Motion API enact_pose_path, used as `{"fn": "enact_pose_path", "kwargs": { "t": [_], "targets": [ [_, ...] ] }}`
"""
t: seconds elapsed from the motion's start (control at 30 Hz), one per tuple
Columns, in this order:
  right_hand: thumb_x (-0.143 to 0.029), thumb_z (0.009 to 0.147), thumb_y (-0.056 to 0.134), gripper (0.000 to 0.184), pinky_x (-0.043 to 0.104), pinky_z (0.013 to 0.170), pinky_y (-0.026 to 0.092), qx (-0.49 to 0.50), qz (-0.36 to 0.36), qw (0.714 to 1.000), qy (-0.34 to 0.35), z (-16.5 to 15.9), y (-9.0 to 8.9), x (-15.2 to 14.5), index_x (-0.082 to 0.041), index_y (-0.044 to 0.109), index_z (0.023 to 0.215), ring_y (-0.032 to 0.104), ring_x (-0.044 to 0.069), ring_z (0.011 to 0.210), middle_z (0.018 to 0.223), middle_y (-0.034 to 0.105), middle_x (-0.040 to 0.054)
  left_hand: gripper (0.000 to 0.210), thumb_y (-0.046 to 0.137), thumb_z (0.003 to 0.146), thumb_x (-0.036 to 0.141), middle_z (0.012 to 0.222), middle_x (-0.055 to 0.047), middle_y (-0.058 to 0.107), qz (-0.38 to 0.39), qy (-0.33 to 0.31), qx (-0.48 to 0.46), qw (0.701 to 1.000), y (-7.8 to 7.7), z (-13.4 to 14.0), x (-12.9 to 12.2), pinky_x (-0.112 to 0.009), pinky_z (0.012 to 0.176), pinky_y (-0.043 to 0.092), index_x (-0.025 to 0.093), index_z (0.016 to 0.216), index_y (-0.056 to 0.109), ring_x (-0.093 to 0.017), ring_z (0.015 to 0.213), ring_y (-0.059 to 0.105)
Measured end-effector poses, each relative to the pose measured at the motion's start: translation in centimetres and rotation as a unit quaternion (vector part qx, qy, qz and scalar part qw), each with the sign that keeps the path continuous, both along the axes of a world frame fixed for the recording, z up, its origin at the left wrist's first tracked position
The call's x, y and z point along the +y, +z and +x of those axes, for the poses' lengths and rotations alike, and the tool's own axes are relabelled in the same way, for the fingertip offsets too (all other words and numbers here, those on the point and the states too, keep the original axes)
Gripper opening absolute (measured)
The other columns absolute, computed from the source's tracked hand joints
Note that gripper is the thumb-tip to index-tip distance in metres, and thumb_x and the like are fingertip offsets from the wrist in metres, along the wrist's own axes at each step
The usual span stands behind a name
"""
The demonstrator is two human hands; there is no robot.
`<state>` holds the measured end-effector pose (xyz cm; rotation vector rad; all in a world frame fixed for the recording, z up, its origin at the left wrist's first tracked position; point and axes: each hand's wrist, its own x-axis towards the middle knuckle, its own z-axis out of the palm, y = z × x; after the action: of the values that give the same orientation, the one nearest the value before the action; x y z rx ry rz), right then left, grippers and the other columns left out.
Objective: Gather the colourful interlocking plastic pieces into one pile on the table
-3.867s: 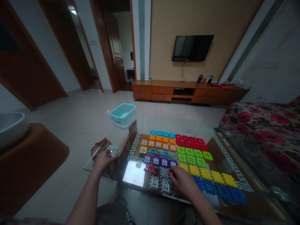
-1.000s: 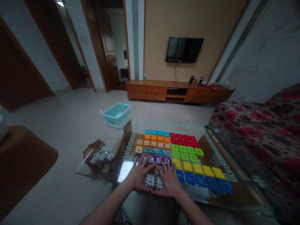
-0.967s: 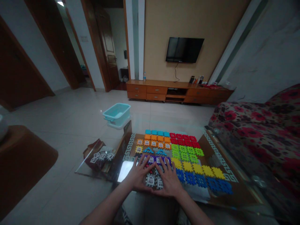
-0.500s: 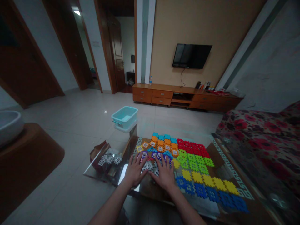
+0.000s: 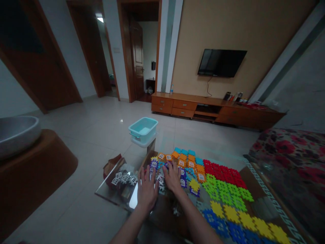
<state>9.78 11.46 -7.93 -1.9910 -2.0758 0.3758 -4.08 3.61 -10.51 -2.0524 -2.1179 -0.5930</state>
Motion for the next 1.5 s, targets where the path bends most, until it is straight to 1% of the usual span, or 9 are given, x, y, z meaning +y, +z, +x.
{"fn": "enact_pose_path", "kwargs": {
  "t": [0.1,0.2,0.3,0.63,0.77,0.93,1.07,1.17,1.5],
  "targets": [
    [-0.059,0.102,0.023,0.062,0.047,0.121,0.011,-0.020,0.016,0.999,-0.042,3.5,0.6,3.4,-0.027,0.037,0.154,0.016,0.024,0.152,0.165,0.022,0.0073,0.065,0.046,0.097,0.050,0.166,-0.002,0.018,-0.023,-0.092,-0.025,0.995,0.1,2.4,-1.2,-0.063,0.119,0.016,0.037,0.156,0.022,-0.037,0.152,0.009],
    [-0.061,0.100,0.023,0.069,0.063,0.115,0.010,-0.044,-0.002,0.993,-0.109,7.7,0.6,6.8,-0.023,0.029,0.157,0.013,0.039,0.151,0.166,0.013,0.0171,0.075,0.049,0.090,0.067,0.166,0.003,0.011,-0.075,-0.217,-0.046,0.972,0.1,4.4,-2.1,-0.073,0.113,0.014,0.047,0.154,0.016,-0.044,0.150,0.008],
    [-0.069,0.095,0.027,0.074,0.068,0.113,0.005,-0.064,-0.037,0.991,-0.115,9.8,-0.2,9.0,-0.028,0.029,0.157,0.013,0.044,0.149,0.166,0.013,0.0162,0.081,0.051,0.086,0.072,0.166,0.002,0.007,-0.115,-0.254,-0.065,0.958,0.0,4.9,-2.1,-0.078,0.110,0.015,0.050,0.153,0.012,-0.046,0.149,0.012],
    [-0.068,0.097,0.026,0.072,0.057,0.117,0.000,-0.051,-0.020,0.998,0.007,1.2,-2.3,9.6,-0.027,0.030,0.157,0.009,0.037,0.152,0.165,0.020,0.0121,0.061,0.041,0.098,0.054,0.165,0.003,0.016,-0.100,-0.138,-0.055,0.984,-0.1,1.6,0.0,-0.074,0.114,0.011,0.049,0.154,0.017,-0.038,0.151,0.015],
    [-0.062,0.100,0.024,0.069,0.058,0.117,0.008,-0.028,-0.020,0.999,0.029,-2.6,-2.2,9.5,-0.022,0.033,0.156,0.018,0.037,0.150,0.162,0.028,0.0163,0.057,0.041,0.100,0.044,0.165,0.001,0.020,-0.097,-0.089,-0.043,0.990,0.0,0.5,0.5,-0.072,0.116,0.007,0.046,0.154,0.022,-0.035,0.150,0.019],
    [-0.048,0.103,0.027,0.057,0.038,0.118,0.019,-0.006,0.014,0.996,0.082,-3.8,-1.1,9.7,-0.020,0.043,0.150,0.030,0.025,0.146,0.160,0.032,0.0118,0.059,0.043,0.099,0.045,0.164,0.001,0.022,-0.083,-0.025,-0.028,0.996,1.9,-1.8,0.6,-0.067,0.118,0.007,0.045,0.154,0.025,-0.034,0.152,0.015],
    [-0.056,0.101,0.028,0.062,0.052,0.118,0.014,-0.012,0.035,0.998,0.048,-1.8,-0.6,8.7,-0.023,0.040,0.152,0.018,0.033,0.149,0.164,0.021,0.0129,0.073,0.052,0.089,0.062,0.165,-0.007,0.022,-0.067,0.162,-0.032,0.984,3.6,-5.0,0.3,-0.075,0.113,0.006,0.038,0.155,0.029,-0.044,0.151,0.005],
    [-0.076,0.092,0.030,0.075,0.068,0.112,0.006,-0.055,0.011,0.998,0.015,-1.1,-0.8,7.1,-0.036,0.031,0.155,0.009,0.045,0.149,0.167,0.012,0.0091,0.082,0.055,0.080,0.074,0.165,-0.009,0.020,-0.093,0.247,-0.058,0.963,3.3,-6.8,0.1,-0.083,0.104,0.009,0.037,0.152,0.037,-0.053,0.147,0.002],
    [-0.080,0.089,0.030,0.080,0.067,0.111,-0.003,-0.068,0.008,0.994,0.085,-8.0,-1.2,4.7,-0.040,0.023,0.157,0.012,0.046,0.148,0.165,0.021,0.0081,0.069,0.050,0.089,0.059,0.160,-0.012,0.032,-0.100,0.236,-0.039,0.966,1.3,-8.9,0.3,-0.068,0.114,0.017,0.031,0.151,0.041,-0.049,0.147,0.017]
  ]
}}
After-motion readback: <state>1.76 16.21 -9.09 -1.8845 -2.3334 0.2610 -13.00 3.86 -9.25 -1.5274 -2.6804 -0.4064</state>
